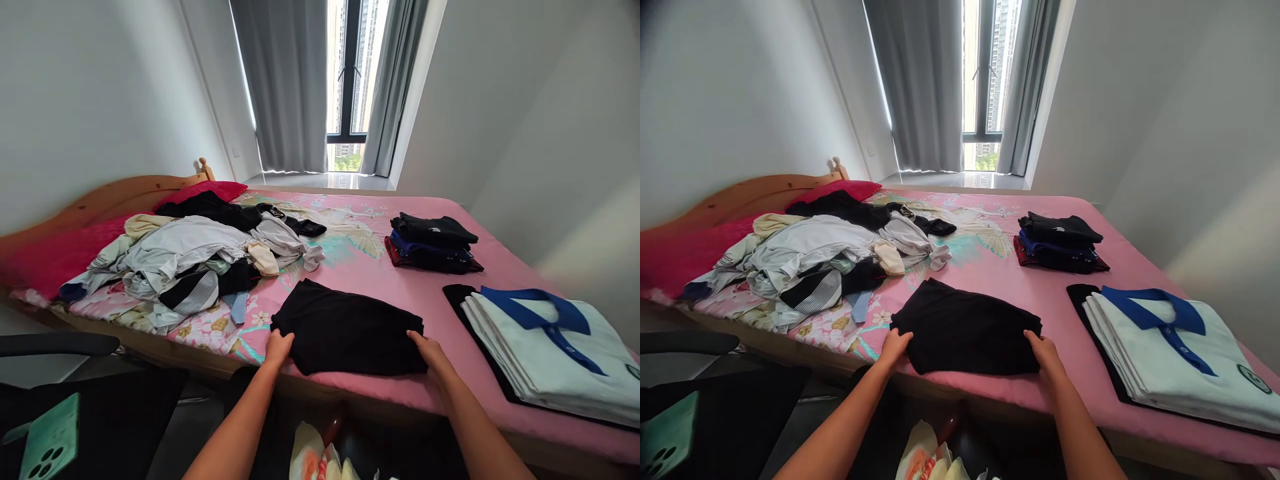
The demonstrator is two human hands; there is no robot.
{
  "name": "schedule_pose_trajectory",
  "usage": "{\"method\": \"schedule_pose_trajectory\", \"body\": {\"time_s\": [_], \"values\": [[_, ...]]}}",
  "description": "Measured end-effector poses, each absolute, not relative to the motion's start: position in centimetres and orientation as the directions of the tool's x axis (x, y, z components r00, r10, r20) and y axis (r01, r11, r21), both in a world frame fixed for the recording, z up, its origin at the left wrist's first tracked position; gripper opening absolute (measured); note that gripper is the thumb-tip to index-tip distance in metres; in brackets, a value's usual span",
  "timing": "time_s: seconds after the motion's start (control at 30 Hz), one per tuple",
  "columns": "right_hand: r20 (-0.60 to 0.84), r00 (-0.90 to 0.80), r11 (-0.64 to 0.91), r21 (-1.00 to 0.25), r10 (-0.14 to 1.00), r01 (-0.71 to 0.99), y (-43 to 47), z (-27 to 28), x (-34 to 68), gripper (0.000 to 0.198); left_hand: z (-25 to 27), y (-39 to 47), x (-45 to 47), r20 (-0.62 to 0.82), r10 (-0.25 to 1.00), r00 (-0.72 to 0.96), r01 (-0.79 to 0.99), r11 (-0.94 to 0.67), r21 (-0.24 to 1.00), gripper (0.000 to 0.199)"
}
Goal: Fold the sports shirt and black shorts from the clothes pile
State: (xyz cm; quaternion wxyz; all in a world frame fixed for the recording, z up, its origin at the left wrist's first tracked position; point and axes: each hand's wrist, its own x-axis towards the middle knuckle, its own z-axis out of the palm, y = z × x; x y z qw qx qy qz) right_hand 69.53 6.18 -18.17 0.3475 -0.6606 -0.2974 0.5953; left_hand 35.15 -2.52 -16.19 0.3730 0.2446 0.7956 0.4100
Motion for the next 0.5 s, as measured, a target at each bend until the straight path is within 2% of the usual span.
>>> {"method": "schedule_pose_trajectory", "body": {"time_s": [0.1,0.17,0.27,0.33,0.43,0.5], "values": [[-0.610,-0.027,-0.605,-0.777,0.792,-0.176,5.7,-16.3,70.0,0.024,-14.2,-3.9,35.7,-0.396,0.721,-0.568,0.018,0.492,0.871,0.023],[-0.566,-0.095,-0.569,-0.780,0.819,-0.259,4.7,-14.1,71.1,0.026,-12.4,-5.5,35.7,-0.383,0.761,-0.524,-0.100,0.391,0.915,0.024],[-0.482,-0.036,-0.466,-0.821,0.875,-0.331,3.1,-10.4,73.1,0.031,-10.1,-8.2,35.3,-0.374,0.803,-0.464,-0.363,0.212,0.907,0.024],[-0.468,0.028,-0.427,-0.827,0.883,-0.366,2.4,-8.3,74.1,0.033,-9.4,-9.2,35.3,-0.448,0.780,-0.436,-0.482,0.218,0.849,0.022],[-0.464,0.027,-0.426,-0.833,0.885,-0.353,2.7,-6.3,74.3,0.033,-9.1,-8.9,35.6,-0.571,0.710,-0.412,-0.542,0.312,0.780,0.017],[-0.439,0.012,-0.417,-0.861,0.898,-0.290,3.7,-5.2,74.1,0.031,-8.2,-7.6,35.7,-0.547,0.706,-0.450,-0.516,0.295,0.804,0.015]]}}
